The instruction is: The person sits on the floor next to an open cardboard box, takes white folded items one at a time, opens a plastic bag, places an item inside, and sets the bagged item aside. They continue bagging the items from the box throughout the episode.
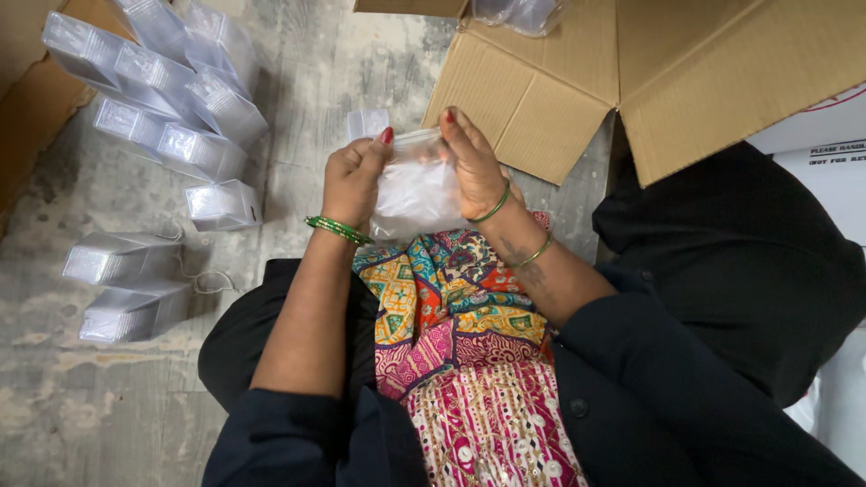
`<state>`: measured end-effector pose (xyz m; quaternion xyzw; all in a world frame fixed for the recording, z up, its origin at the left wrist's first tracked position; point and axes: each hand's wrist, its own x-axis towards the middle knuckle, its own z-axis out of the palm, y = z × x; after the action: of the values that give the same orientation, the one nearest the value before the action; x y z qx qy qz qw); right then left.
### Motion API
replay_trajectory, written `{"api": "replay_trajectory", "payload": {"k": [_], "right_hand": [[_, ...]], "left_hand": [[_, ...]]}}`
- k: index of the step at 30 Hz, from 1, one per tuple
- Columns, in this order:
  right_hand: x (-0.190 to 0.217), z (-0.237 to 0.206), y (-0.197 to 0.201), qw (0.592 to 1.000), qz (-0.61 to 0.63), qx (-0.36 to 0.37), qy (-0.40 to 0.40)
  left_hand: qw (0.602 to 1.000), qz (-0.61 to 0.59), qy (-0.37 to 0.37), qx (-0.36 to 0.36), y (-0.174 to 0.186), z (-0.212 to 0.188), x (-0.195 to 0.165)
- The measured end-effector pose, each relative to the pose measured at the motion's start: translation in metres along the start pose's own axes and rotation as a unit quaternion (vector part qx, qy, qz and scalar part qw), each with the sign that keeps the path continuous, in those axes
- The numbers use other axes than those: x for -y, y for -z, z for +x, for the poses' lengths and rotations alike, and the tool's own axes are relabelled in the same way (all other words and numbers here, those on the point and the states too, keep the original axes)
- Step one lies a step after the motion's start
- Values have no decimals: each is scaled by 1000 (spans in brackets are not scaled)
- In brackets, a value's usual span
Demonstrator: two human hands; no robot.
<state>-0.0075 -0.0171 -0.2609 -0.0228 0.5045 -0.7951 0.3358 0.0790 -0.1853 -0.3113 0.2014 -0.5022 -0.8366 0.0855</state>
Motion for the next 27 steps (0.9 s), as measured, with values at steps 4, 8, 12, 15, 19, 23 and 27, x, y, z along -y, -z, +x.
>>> {"api": "replay_trajectory", "payload": {"k": [4, 8, 12, 15, 19, 23, 27], "right_hand": [[-6, 3, 17, 991, -5, 117, -68], [-8, 5, 36, 955, -81, 229, -169], [8, 14, 45, 977, -34, 206, -43], [8, 36, 41, 979, 115, 156, -71], [-47, 73, 25, 994, -92, 55, 14], [-108, 83, 23, 890, -391, 7, 237], [-105, 83, 33, 694, -635, 5, 340]], "left_hand": [[999, 17, -1, -46, 9, 2, 3], [987, -138, 77, 40, 14, -2, -18], [958, -133, 231, 108, 27, -6, -45], [966, -100, 191, 143, 37, 5, -45], [990, 113, -8, -85, 38, 42, -19], [863, 438, -23, -250, 26, 47, 9], [810, 546, 80, -198, 29, 44, 12]]}}
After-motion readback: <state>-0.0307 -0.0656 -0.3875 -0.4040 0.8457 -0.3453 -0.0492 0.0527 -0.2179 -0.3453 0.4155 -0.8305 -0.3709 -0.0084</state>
